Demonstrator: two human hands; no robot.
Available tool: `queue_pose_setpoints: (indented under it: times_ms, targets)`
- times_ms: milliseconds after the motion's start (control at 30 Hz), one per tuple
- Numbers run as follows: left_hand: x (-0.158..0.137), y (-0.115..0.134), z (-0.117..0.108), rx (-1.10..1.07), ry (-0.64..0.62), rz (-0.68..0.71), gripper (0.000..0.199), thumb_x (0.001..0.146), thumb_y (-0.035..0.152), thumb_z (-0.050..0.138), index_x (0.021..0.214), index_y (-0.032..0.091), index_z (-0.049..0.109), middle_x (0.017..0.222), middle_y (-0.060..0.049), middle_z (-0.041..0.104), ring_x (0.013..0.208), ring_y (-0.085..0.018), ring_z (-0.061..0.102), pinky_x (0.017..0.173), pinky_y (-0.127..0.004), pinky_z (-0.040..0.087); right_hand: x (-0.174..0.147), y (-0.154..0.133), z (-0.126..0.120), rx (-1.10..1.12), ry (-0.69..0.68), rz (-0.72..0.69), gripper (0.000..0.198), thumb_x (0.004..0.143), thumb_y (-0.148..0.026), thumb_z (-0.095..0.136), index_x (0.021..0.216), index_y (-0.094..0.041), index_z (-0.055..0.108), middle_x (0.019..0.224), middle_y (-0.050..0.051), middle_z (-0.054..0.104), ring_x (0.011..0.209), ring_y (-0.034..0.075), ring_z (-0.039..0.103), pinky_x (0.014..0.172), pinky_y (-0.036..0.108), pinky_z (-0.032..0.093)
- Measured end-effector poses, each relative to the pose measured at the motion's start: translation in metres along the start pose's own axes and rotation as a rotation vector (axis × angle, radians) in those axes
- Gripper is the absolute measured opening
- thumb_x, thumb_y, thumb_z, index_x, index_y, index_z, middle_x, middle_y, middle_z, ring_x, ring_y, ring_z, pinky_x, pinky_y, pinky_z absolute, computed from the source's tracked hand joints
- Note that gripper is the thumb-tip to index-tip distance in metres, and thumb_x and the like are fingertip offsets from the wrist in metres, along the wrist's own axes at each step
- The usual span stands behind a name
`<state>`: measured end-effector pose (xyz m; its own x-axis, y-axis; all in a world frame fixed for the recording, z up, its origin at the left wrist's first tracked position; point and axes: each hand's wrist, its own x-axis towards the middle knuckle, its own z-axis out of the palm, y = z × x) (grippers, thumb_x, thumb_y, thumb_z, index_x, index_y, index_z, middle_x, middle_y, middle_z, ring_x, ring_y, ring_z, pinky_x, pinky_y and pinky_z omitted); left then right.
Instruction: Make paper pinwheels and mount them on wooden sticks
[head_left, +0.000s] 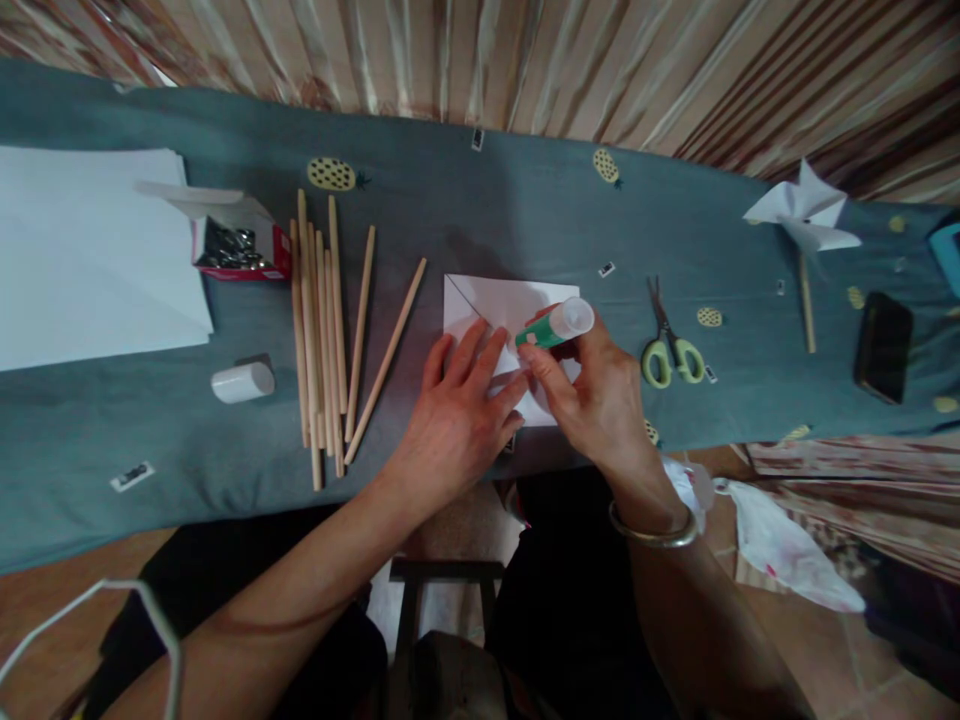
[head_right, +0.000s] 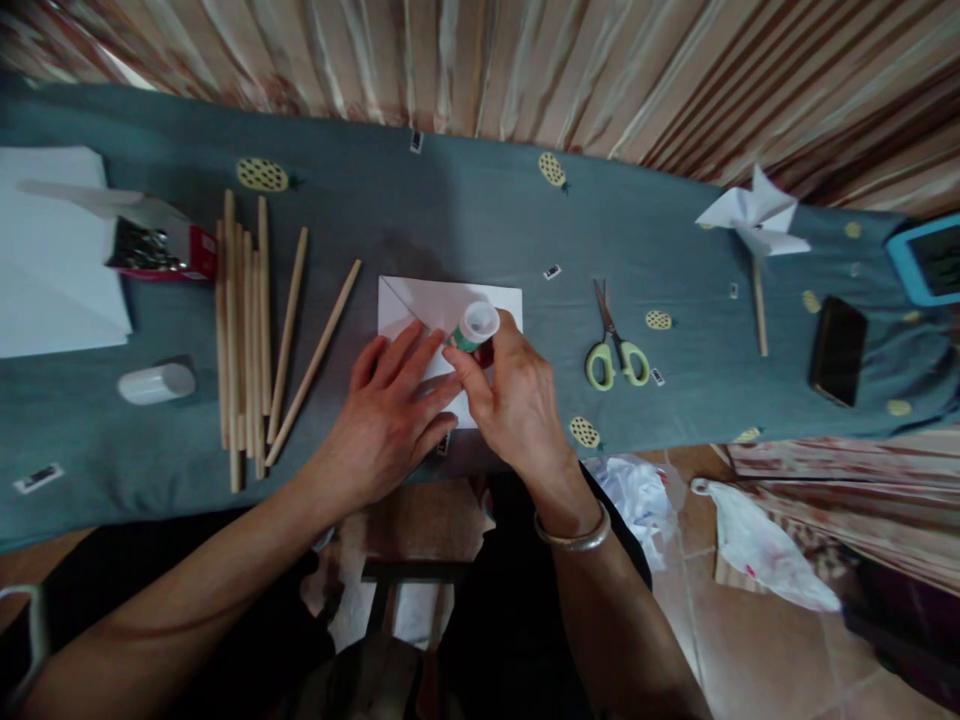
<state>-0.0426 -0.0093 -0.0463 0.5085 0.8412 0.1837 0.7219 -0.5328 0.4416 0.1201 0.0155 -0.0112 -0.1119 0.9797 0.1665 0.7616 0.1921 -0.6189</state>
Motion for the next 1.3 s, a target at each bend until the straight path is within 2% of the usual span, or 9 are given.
queue_pose_setpoints:
  times_ms: [200,400,767,1167,1300]
  targets:
    - [0.0004,0.0005,-0.0012,-0.030,-0.009,-0.010,0.041,0.091,0.034,0.057,0.130,0.024,0.055,0.154,-0.014,0.038,0.145,-0.035,0.027,0.116,-0.060,0.023,0.0000,0.0008,0.0012,0.016,0.017,-0.001,0.023,0.091,-0.044,0.057,0.104,-0.025,0.056,0.087,0.004,0.070,0.077,0.023,0.069,0.071,0.037,0.054]
    - [0.0008,0.0001,-0.0016,-0.002,-0.017,0.009,0.042,0.091,0.035,0.058,0.130,0.022,0.057,0.152,-0.019,0.039,0.144,-0.038,0.029,0.115,-0.059,0.024,0.0002,-0.0005,0.0017,0.022,-0.006,0.007,0.022,0.092,-0.041,0.056,0.107,-0.025,0.055,0.092,0.005,0.070,0.077,0.022,0.068,0.071,0.036,0.052]
    - [0.0010,0.0009,-0.0012,-0.043,-0.017,-0.020,0.041,0.091,0.033,0.055,0.131,0.024,0.056,0.153,-0.013,0.040,0.145,-0.036,0.028,0.116,-0.059,0.022,0.0015,-0.0023,0.0013,0.044,-0.023,0.004,0.029,0.090,-0.051,0.056,0.104,-0.026,0.057,0.088,0.003,0.070,0.071,0.021,0.067,0.065,0.035,0.051]
    - [0.0008,-0.0001,-0.0007,0.015,-0.026,0.013,0.044,0.091,0.035,0.058,0.132,0.020,0.054,0.152,-0.019,0.038,0.144,-0.039,0.027,0.114,-0.059,0.024,-0.0035,-0.0026,-0.0023,0.008,-0.051,-0.001,0.029,0.090,-0.050,0.056,0.107,-0.026,0.057,0.087,0.004,0.071,0.072,0.022,0.068,0.066,0.035,0.051]
    - [0.0004,0.0002,-0.0009,0.000,-0.024,-0.008,0.042,0.091,0.035,0.057,0.131,0.023,0.054,0.153,-0.014,0.039,0.145,-0.036,0.027,0.115,-0.059,0.023,-0.0043,-0.0017,-0.0039,0.013,-0.053,-0.004,0.026,0.091,-0.048,0.055,0.107,-0.027,0.057,0.087,0.004,0.071,0.074,0.023,0.068,0.068,0.036,0.052]
